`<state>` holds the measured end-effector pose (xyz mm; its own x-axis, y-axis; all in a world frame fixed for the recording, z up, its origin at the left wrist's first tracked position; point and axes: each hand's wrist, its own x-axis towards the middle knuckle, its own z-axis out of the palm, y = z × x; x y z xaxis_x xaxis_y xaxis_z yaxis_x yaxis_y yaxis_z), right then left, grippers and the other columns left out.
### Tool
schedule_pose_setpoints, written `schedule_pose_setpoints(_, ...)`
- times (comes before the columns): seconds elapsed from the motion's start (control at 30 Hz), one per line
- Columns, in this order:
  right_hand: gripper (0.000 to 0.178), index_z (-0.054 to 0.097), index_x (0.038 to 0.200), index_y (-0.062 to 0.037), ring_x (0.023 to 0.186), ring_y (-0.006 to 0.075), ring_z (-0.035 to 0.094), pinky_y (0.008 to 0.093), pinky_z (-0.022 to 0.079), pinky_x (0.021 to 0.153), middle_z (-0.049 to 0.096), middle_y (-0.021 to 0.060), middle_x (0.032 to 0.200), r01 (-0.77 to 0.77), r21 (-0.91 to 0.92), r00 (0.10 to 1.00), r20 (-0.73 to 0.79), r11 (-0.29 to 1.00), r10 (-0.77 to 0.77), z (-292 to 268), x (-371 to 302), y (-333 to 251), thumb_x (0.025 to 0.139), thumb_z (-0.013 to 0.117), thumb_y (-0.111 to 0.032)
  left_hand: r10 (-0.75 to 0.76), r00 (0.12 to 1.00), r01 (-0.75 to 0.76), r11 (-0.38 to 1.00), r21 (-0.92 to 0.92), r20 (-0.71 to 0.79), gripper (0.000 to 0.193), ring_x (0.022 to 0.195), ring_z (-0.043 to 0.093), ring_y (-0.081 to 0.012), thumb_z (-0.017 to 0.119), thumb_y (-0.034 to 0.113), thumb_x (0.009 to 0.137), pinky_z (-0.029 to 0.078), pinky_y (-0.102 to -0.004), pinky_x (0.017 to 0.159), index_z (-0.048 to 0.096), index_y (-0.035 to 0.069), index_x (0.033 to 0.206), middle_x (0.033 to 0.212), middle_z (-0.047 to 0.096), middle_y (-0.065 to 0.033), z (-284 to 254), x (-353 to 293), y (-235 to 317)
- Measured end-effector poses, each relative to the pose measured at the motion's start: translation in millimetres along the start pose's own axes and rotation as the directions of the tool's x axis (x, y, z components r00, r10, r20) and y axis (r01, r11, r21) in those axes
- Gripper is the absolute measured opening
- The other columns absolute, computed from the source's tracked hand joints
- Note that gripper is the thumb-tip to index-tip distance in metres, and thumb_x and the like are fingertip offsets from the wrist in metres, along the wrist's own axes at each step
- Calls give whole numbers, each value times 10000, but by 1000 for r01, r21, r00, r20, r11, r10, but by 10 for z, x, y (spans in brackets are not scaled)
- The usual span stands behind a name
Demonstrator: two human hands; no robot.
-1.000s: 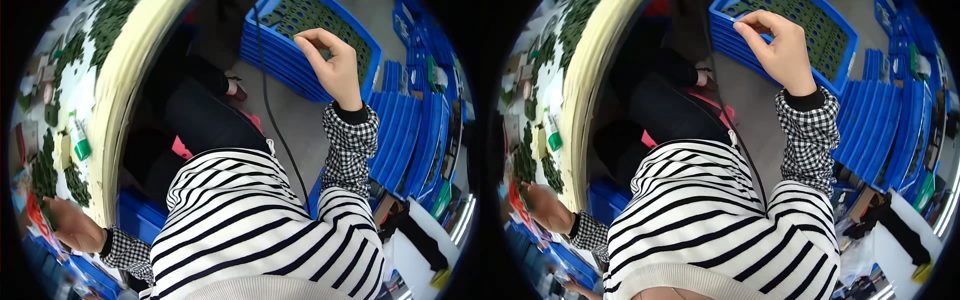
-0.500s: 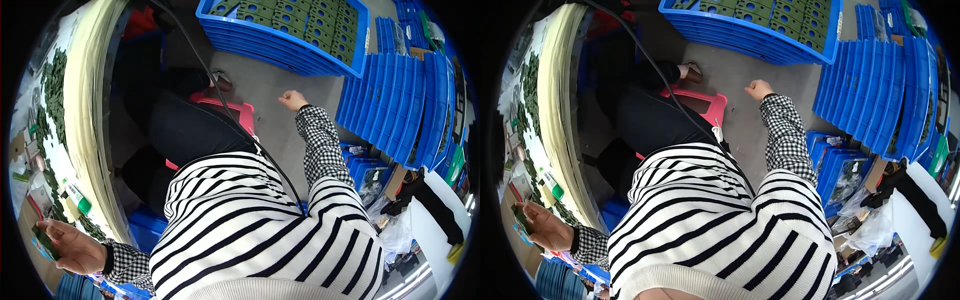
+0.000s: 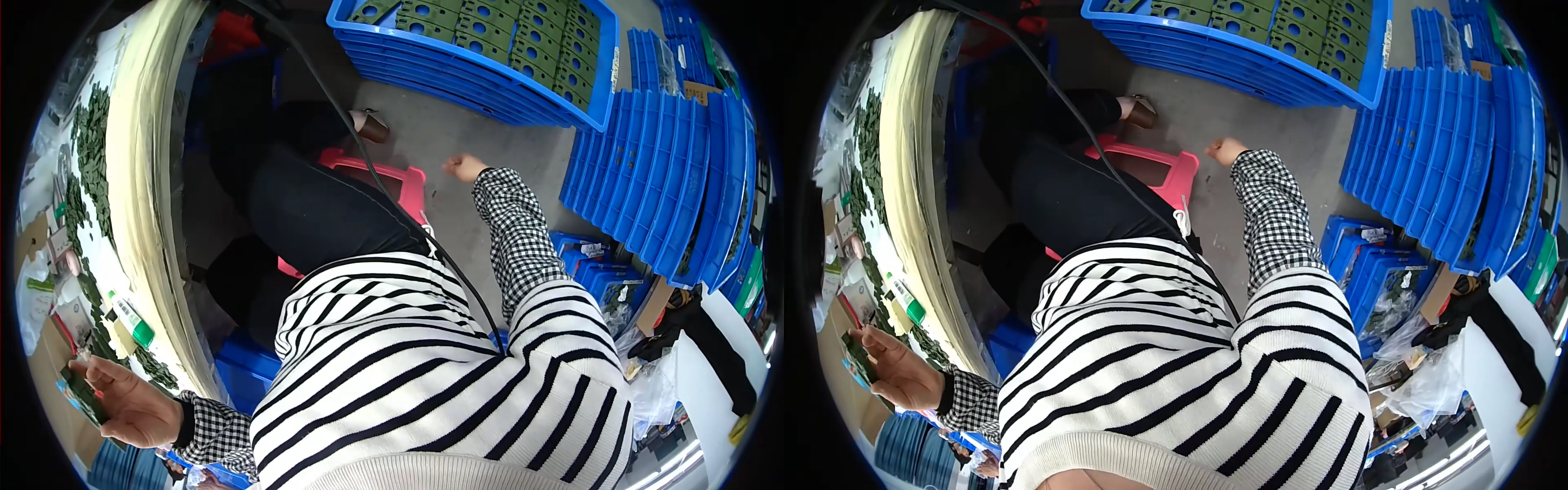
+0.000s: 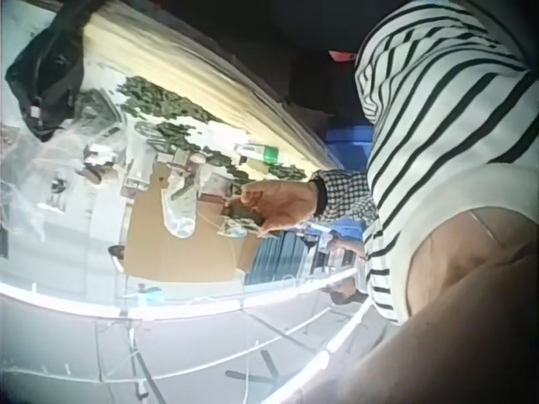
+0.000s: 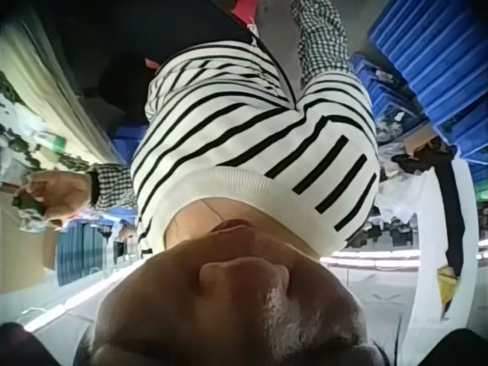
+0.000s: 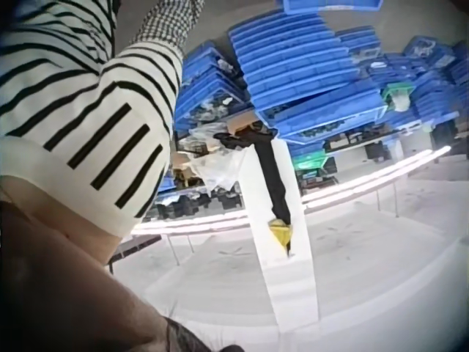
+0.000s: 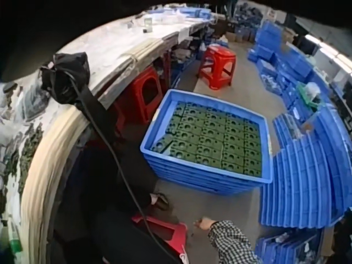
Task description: Assembling plastic toy tanks by applying glue and joining parts at a workstation.
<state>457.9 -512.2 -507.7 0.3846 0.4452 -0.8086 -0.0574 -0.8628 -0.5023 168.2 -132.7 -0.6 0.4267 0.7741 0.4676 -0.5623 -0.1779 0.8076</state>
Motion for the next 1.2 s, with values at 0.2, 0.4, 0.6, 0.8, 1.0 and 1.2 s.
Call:
schedule_pose_setpoints(0.2,484,596,1276,-9,1195,253,568,369,459,986,628,158,1260,327,343,910,136,881,-391,905,459,-1204,1009,489,-399,-108,985,129,979,-155,135,745,1237,432,-323,773,185,832,260,-488,1199,389,-90,1407,1522,254,-278,-441,111,149)
schedule_pose_setpoints(0.4,475,591,1262,12,1156,268,591,374,484,951,633,173,1240,246,288,949,123,925,-291,891,633,-1803,1013,480,-378,-135,971,167,974,-154,198,755,1361,377,-357,737,221,868,268,-494,1194,338,-9,1467,1540,265,-258,-622,262,216)
schedule_pose_setpoints(0.6,467,587,1247,33,1116,282,613,380,510,917,639,188,1219,-51,16,962,268,999,45,395,203,-1276,1017,471,-357,-201,980,200,979,-46,-1,734,1266,495,-303,750,255,863,429,-534,1074,338,155,1462,1434,427,-202,-785,162,389)
schedule_pose_setpoints(0.8,459,583,1233,53,1076,296,635,386,535,882,644,203,1199,-257,-199,886,343,946,312,-228,147,-629,1020,461,-336,-161,986,164,984,-71,47,854,1079,511,-248,898,188,686,453,-461,1050,328,152,1321,1309,383,-131,-429,-459,254)
schedule_pose_setpoints(1.0,452,578,1218,74,1036,310,658,391,561,848,649,218,1179,-299,-447,819,334,843,467,-1130,410,-454,1024,452,-315,-99,982,107,993,45,-164,841,1199,534,-281,808,270,804,448,-507,1051,291,112,1449,1404,442,-176,-46,-1767,-22)
schedule_pose_setpoints(1.2,467,639,998,109,716,253,716,346,588,617,699,198,819,101,-570,967,250,815,55,-1875,-1167,-2201,1002,536,-347,-282,812,406,902,147,-511,729,1110,624,-271,779,228,833,482,-503,1026,359,32,1395,1242,573,-145,94,-2461,-147)
